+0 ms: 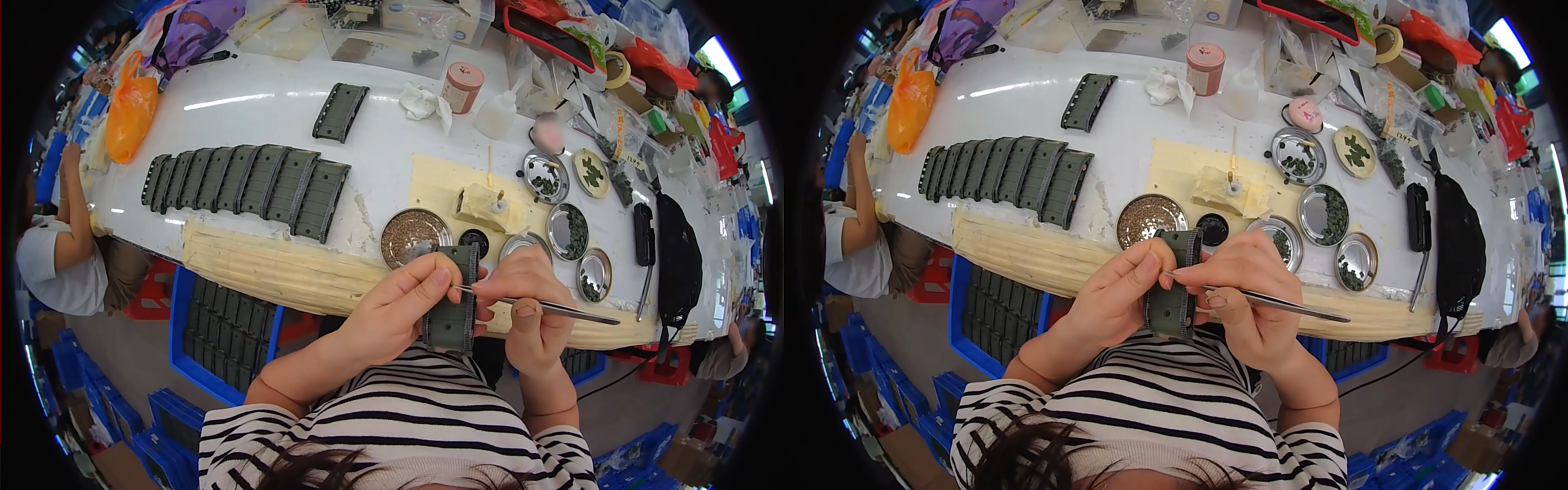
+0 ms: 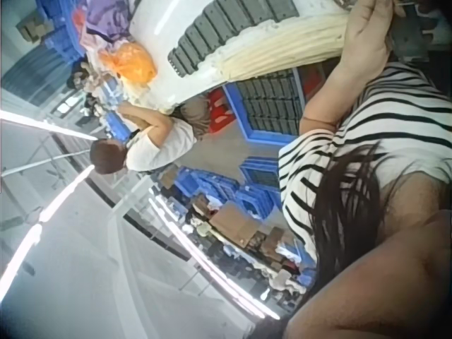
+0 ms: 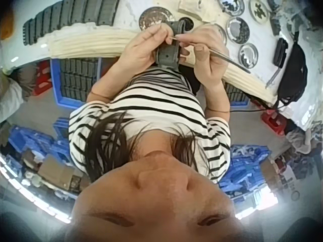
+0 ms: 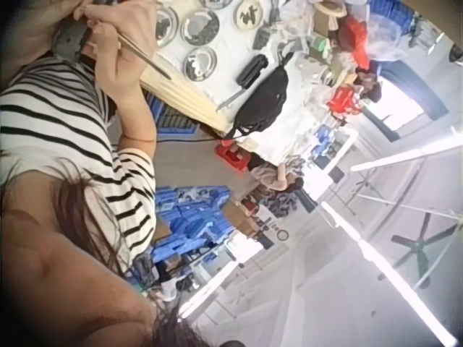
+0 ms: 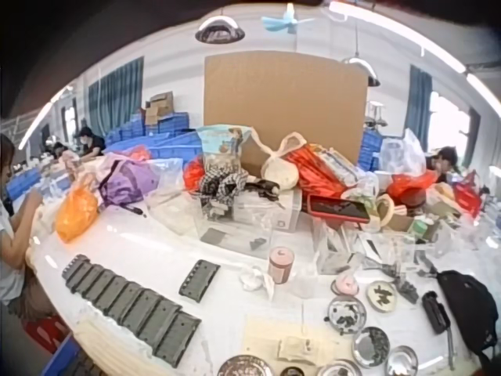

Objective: Assembling small green plastic components and metallic pins at a factory workbench.

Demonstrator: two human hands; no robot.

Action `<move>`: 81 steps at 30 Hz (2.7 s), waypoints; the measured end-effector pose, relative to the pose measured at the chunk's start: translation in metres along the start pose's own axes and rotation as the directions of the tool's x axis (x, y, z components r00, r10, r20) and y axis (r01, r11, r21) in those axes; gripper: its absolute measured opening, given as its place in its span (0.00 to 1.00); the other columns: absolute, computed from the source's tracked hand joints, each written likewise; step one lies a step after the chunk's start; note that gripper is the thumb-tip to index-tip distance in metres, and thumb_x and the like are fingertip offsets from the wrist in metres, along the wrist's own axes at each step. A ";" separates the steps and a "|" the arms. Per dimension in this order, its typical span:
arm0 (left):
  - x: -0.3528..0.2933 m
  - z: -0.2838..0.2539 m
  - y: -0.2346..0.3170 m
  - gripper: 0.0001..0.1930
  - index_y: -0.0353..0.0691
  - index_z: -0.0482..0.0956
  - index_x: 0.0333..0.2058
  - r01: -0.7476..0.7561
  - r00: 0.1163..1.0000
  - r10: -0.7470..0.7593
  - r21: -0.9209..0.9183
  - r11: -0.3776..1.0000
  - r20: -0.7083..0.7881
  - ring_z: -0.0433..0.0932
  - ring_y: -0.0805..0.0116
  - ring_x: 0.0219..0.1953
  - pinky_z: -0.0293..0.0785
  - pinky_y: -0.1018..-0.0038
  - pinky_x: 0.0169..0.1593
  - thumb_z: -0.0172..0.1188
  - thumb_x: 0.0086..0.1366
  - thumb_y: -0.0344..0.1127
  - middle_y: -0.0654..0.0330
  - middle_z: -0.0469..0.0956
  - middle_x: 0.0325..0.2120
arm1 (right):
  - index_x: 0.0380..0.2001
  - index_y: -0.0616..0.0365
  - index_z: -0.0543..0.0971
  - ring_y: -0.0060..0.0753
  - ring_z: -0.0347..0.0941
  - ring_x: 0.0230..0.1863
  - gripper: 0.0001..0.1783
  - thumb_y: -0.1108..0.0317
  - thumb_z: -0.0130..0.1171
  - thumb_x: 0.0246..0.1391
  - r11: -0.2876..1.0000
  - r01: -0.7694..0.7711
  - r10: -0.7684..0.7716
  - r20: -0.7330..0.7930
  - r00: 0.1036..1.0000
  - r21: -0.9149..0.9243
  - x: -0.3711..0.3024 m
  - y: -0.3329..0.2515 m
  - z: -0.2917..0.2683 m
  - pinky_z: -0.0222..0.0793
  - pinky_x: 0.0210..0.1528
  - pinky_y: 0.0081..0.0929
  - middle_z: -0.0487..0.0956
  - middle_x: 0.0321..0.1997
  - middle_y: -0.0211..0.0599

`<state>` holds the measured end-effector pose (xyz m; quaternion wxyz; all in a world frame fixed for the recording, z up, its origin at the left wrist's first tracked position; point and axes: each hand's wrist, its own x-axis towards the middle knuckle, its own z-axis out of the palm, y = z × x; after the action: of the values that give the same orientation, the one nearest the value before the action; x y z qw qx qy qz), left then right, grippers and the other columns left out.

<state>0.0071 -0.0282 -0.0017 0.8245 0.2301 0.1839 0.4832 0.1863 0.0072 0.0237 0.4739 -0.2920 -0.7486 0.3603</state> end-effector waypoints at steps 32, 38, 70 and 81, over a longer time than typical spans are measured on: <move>0.001 -0.001 -0.001 0.13 0.39 0.66 0.37 -0.030 0.997 0.034 0.067 0.997 -0.067 0.71 0.72 0.46 0.69 0.74 0.51 0.41 0.74 0.42 0.53 0.69 0.48 | 0.34 0.59 0.83 0.37 0.69 0.33 0.11 0.69 0.61 0.45 0.982 0.095 -0.086 0.067 0.994 -0.162 0.004 -0.005 0.000 0.71 0.42 0.31 0.77 0.28 0.35; 0.001 0.000 -0.001 0.13 0.38 0.67 0.38 -0.024 0.996 0.031 0.079 0.997 -0.088 0.69 0.71 0.49 0.67 0.73 0.53 0.40 0.74 0.42 0.52 0.69 0.50 | 0.35 0.59 0.83 0.38 0.69 0.33 0.13 0.68 0.62 0.44 0.973 0.115 -0.102 0.078 0.992 -0.198 0.003 -0.005 0.000 0.72 0.42 0.32 0.77 0.29 0.35; 0.000 -0.002 -0.002 0.13 0.38 0.68 0.38 -0.062 0.989 0.079 0.134 0.989 -0.127 0.68 0.69 0.53 0.66 0.71 0.56 0.40 0.74 0.40 0.49 0.68 0.52 | 0.35 0.60 0.83 0.39 0.69 0.32 0.13 0.72 0.62 0.42 0.974 0.106 -0.090 0.086 0.992 -0.202 0.006 -0.007 0.002 0.72 0.42 0.32 0.77 0.29 0.36; -0.008 0.011 0.017 0.35 0.45 0.45 0.68 -0.231 0.948 0.238 0.057 0.971 -0.210 0.73 0.60 0.53 0.68 0.53 0.60 0.46 0.64 0.23 0.52 0.61 0.61 | 0.31 0.64 0.81 0.31 0.68 0.29 0.14 0.70 0.47 0.61 0.990 -0.119 0.102 -0.196 0.975 -0.079 -0.006 0.012 -0.007 0.63 0.37 0.27 0.78 0.24 0.35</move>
<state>-0.0025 -0.0299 0.0176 0.7326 0.2095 0.2513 0.5969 0.1961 0.0109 0.0124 0.5092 -0.3876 -0.6976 0.3222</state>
